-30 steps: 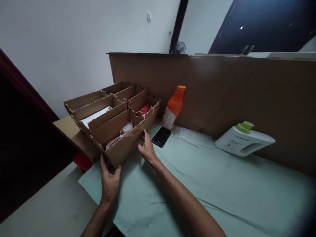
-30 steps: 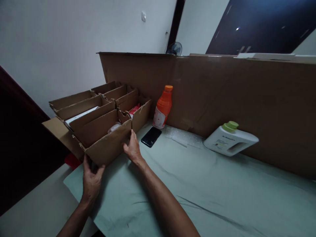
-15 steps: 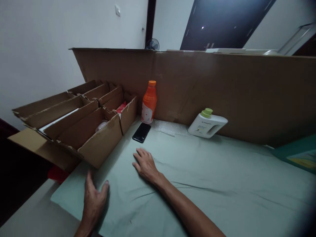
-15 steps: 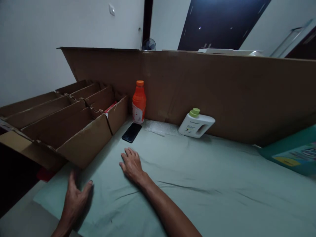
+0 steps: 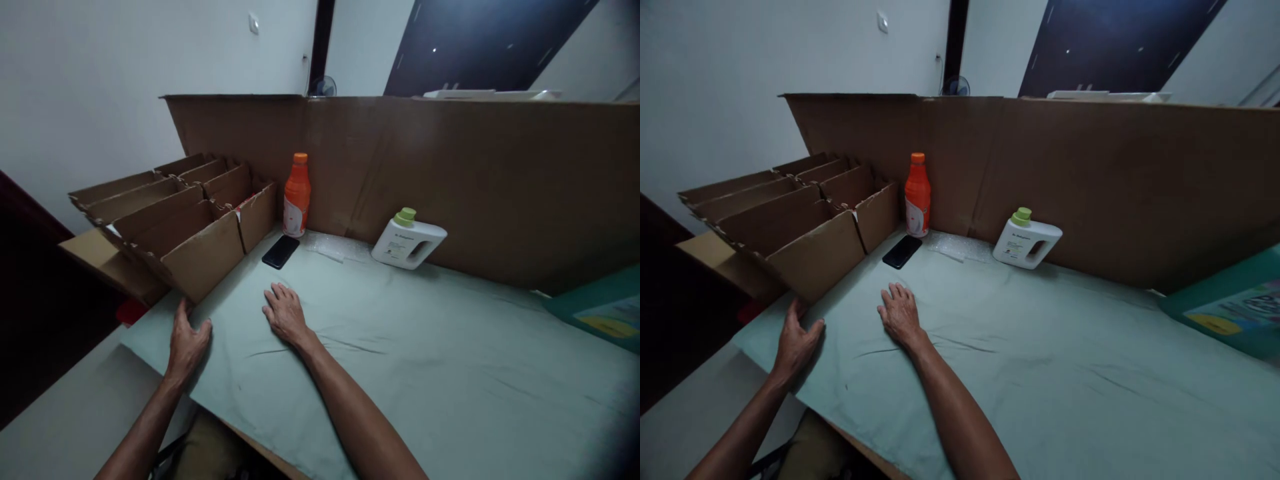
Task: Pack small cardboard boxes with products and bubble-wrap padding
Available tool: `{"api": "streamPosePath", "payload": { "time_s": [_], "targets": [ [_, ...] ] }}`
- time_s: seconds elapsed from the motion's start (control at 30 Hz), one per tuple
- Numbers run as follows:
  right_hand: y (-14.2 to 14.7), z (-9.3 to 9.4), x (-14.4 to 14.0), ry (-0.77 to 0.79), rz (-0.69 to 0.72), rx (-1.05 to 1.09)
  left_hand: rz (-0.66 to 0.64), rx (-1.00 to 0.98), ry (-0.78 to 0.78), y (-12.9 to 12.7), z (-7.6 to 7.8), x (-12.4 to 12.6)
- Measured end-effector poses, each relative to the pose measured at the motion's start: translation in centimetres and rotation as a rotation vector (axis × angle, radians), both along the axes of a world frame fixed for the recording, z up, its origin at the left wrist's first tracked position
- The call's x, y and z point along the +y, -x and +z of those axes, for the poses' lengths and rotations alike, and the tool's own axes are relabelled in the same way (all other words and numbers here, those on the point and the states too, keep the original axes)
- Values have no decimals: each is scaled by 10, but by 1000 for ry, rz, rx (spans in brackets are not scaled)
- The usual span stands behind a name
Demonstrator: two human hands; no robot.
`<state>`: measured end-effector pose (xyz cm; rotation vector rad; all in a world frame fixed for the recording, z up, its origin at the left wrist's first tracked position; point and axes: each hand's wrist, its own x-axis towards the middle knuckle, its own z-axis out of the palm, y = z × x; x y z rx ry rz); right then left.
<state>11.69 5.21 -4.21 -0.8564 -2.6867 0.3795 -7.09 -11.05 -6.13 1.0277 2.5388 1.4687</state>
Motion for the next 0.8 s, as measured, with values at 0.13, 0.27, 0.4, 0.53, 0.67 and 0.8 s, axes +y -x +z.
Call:
{"api": "streamPosePath", "payload": {
  "time_s": [0.13,0.27,0.4,0.53,0.67,0.8],
  "targets": [
    [0,1,-1,-25,-8,1,-3,48,-21,0,0,1],
    [0,2,1,-57,-16,-7,22,126,-74,-10,3,-6],
    [2,3,5,-82,-24,-34,-337,258,-92,-28,21,18],
    [4,-2,4,-107,-42,-69,-589,290,-39,-27,45,98],
    [-6,-1,-17,-148,15,-90,-676,294,49,-19,45,173],
    [-22,39,-35,88,414,-105,-760,334,109,-24,23,196]
  ]
}}
